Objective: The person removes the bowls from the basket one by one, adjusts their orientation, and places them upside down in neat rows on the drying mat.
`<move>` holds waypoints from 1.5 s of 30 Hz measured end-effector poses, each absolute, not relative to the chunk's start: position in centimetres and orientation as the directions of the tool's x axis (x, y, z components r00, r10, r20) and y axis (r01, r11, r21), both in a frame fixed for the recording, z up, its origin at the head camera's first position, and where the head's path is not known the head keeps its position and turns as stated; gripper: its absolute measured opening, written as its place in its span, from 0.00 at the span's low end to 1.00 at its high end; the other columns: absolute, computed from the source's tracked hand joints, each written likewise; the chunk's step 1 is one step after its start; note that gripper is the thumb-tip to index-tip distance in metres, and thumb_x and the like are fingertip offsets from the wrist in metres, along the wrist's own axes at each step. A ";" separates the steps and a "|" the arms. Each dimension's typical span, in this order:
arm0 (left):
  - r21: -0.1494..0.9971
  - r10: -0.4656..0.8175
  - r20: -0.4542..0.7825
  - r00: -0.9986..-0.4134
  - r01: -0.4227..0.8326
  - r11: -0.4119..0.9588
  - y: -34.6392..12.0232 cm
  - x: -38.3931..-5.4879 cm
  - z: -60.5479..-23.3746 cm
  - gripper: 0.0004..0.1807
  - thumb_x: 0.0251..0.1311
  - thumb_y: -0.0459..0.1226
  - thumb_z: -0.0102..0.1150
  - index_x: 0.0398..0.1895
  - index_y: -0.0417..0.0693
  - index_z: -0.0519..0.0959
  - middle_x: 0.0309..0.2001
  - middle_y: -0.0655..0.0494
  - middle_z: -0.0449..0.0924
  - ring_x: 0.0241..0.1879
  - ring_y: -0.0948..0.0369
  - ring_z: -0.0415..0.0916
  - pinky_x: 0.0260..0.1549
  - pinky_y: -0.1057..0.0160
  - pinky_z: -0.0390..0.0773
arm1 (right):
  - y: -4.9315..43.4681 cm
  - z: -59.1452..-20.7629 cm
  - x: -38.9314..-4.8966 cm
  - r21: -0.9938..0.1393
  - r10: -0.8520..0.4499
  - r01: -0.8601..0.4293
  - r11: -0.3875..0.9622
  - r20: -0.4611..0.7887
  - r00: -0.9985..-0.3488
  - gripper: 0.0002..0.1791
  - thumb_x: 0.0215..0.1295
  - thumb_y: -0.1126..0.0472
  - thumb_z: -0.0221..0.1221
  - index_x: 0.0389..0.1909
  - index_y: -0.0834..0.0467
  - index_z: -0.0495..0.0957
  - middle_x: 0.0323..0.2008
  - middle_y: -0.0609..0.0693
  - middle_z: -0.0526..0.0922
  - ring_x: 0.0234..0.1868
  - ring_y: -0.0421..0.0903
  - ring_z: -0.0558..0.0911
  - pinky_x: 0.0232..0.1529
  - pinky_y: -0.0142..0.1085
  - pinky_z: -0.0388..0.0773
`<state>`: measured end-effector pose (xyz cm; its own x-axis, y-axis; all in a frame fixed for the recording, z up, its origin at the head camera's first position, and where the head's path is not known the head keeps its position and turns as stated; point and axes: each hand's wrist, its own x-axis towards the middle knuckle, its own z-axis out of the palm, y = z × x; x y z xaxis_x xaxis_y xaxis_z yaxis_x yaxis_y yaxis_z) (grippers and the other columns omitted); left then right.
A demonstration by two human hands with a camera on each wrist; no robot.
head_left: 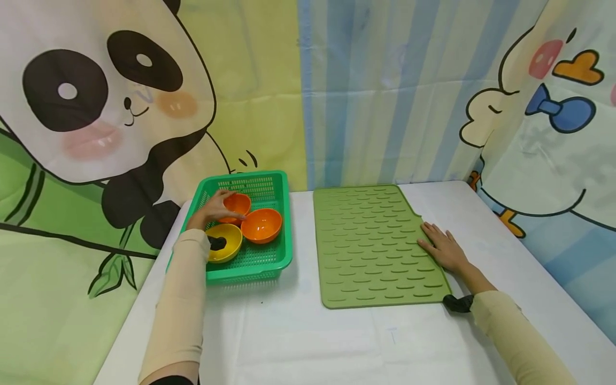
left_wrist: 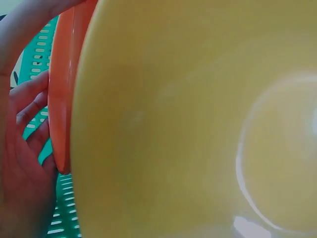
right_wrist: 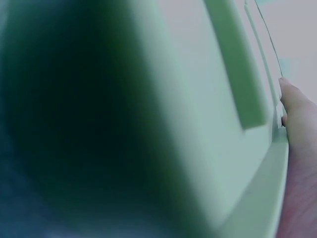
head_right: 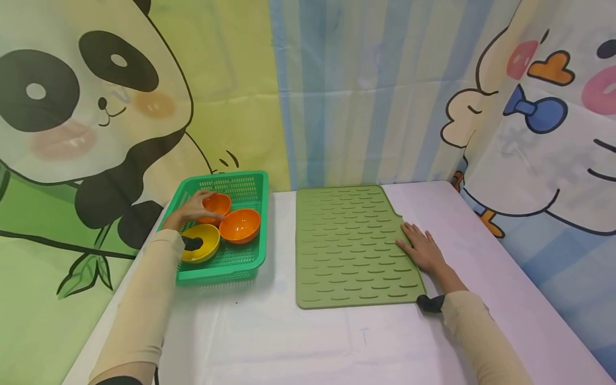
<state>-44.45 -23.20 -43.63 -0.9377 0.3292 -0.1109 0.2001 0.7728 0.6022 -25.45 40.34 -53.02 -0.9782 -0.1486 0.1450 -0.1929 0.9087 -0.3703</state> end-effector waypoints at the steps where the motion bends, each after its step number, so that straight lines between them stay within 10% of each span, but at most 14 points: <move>1: 0.602 0.326 -0.098 -0.940 0.205 0.772 -23.4 -44.3 -43.6 0.59 0.38 0.57 0.71 0.70 0.43 0.52 0.67 0.40 0.44 0.59 0.41 0.54 0.55 0.39 0.62 | 40.3 -53.0 -25.5 -0.371 -0.150 -0.196 0.908 0.147 -0.978 0.36 0.71 0.46 0.42 0.70 0.66 0.48 0.69 0.65 0.48 0.68 0.63 0.46 0.64 0.58 0.34; 16: 0.699 0.246 0.265 -0.932 0.362 0.616 -21.0 -41.5 -35.1 0.53 0.37 0.53 0.74 0.68 0.50 0.58 0.66 0.48 0.52 0.60 0.47 0.57 0.52 0.45 0.68 | 40.5 -52.4 -24.9 -0.389 -0.145 -0.187 0.902 0.135 -0.980 0.37 0.71 0.45 0.41 0.69 0.67 0.47 0.69 0.66 0.48 0.68 0.64 0.45 0.63 0.59 0.34; 24: 0.909 0.378 0.378 -0.845 0.417 0.023 -14.1 -34.7 -30.3 0.45 0.44 0.34 0.72 0.67 0.47 0.59 0.64 0.51 0.54 0.63 0.53 0.60 0.56 0.56 0.67 | 41.1 -52.0 -24.4 -0.411 -0.142 -0.184 0.893 0.130 -0.981 0.37 0.72 0.46 0.41 0.69 0.68 0.46 0.69 0.66 0.47 0.68 0.64 0.44 0.63 0.60 0.33; 31: 0.903 0.568 0.426 -0.704 0.364 -0.227 -9.1 -28.6 -32.8 0.56 0.35 0.46 0.76 0.68 0.40 0.55 0.67 0.46 0.54 0.65 0.51 0.57 0.58 0.57 0.64 | 41.1 -52.0 -24.6 -0.415 -0.145 -0.188 0.890 0.132 -0.981 0.37 0.72 0.46 0.41 0.69 0.68 0.47 0.69 0.66 0.47 0.68 0.64 0.45 0.63 0.60 0.33; 45: 0.860 0.717 0.467 -0.517 0.453 -0.234 -6.0 -23.3 -38.9 0.56 0.38 0.50 0.74 0.67 0.36 0.53 0.66 0.41 0.52 0.66 0.48 0.55 0.59 0.52 0.61 | 40.4 -52.1 -25.0 -0.425 -0.182 -0.230 0.875 0.152 -0.971 0.37 0.71 0.47 0.42 0.68 0.70 0.48 0.68 0.68 0.48 0.67 0.66 0.45 0.62 0.62 0.34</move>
<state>-23.35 -5.99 -38.88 -0.5167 0.7173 0.4674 0.4529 -0.2343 0.8602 -24.99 40.38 -52.08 -0.9715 -0.1817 0.1525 -0.2304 0.8753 -0.4252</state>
